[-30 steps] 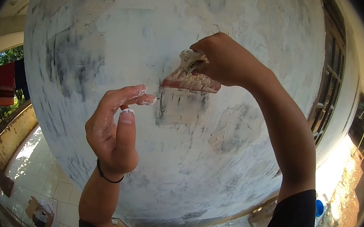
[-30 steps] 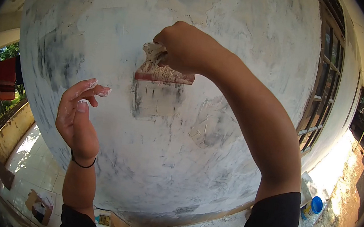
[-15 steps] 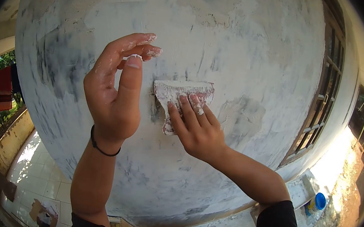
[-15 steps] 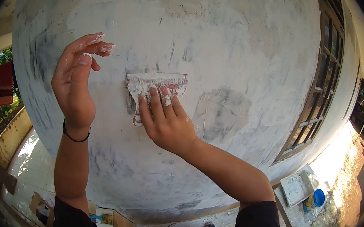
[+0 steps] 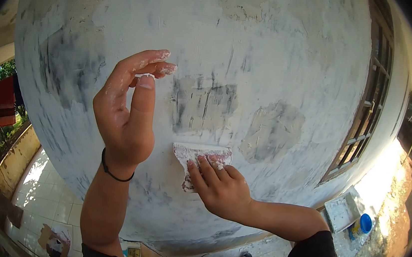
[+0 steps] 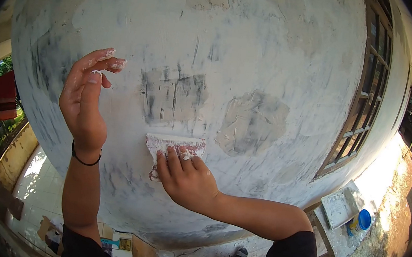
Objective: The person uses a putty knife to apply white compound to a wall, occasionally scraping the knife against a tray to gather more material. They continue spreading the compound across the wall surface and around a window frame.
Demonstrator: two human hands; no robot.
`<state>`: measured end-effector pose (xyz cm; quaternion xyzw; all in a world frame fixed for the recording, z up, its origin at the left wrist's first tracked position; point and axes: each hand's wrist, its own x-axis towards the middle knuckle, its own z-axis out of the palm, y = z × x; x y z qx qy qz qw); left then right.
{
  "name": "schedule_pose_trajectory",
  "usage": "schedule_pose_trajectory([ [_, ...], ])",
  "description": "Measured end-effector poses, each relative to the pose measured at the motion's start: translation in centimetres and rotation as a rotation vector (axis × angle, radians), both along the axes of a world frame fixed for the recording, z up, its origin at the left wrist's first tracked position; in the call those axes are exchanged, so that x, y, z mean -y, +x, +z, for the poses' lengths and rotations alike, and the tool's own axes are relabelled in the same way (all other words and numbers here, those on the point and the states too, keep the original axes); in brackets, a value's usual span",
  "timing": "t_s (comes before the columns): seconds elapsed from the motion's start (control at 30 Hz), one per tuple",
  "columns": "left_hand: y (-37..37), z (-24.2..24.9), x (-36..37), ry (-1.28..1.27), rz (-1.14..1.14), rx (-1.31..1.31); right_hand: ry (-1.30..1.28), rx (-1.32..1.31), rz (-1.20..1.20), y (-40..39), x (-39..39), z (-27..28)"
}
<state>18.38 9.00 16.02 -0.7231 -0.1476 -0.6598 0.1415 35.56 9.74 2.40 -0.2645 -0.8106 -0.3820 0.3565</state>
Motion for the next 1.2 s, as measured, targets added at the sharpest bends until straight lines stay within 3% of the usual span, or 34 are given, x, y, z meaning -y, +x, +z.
schedule_pose_trajectory([
  [0.1,-0.3,-0.1,0.2,-0.011,0.022,0.007,-0.183,-0.012,0.148,1.0,-0.5,3.4],
  [0.2,-0.2,-0.1,0.2,-0.019,0.024,-0.026,-0.394,0.022,0.119,1.8,-2.7,8.5],
  [0.3,0.2,0.0,0.2,-0.013,-0.017,-0.021,-0.416,-0.008,-0.051,1.8,-3.7,13.9],
  [0.43,0.3,0.3,0.2,-0.005,-0.008,-0.022,-0.218,-0.059,-0.122,1.7,-3.9,17.4],
  [0.63,0.1,0.7,0.2,0.026,-0.032,-0.010,-0.152,-0.211,-0.011,3.5,-1.6,19.6],
  [0.7,0.0,0.6,0.2,0.036,-0.035,0.004,-0.082,-0.212,0.022,3.7,-1.5,17.8],
  [0.77,-0.1,0.7,0.1,0.052,-0.038,0.025,0.182,-0.214,0.121,3.1,-2.5,14.2],
  [0.9,-0.1,0.2,-0.4,0.046,-0.047,-0.001,0.474,-0.026,-0.095,0.8,-5.7,5.0],
  [1.07,0.0,-0.2,-0.7,0.013,-0.014,-0.010,0.382,0.089,-0.137,-0.7,-5.2,-3.1],
  [1.2,0.0,-0.3,-0.1,-0.003,-0.008,-0.026,0.250,-0.009,-0.021,0.3,-2.4,-1.9],
])
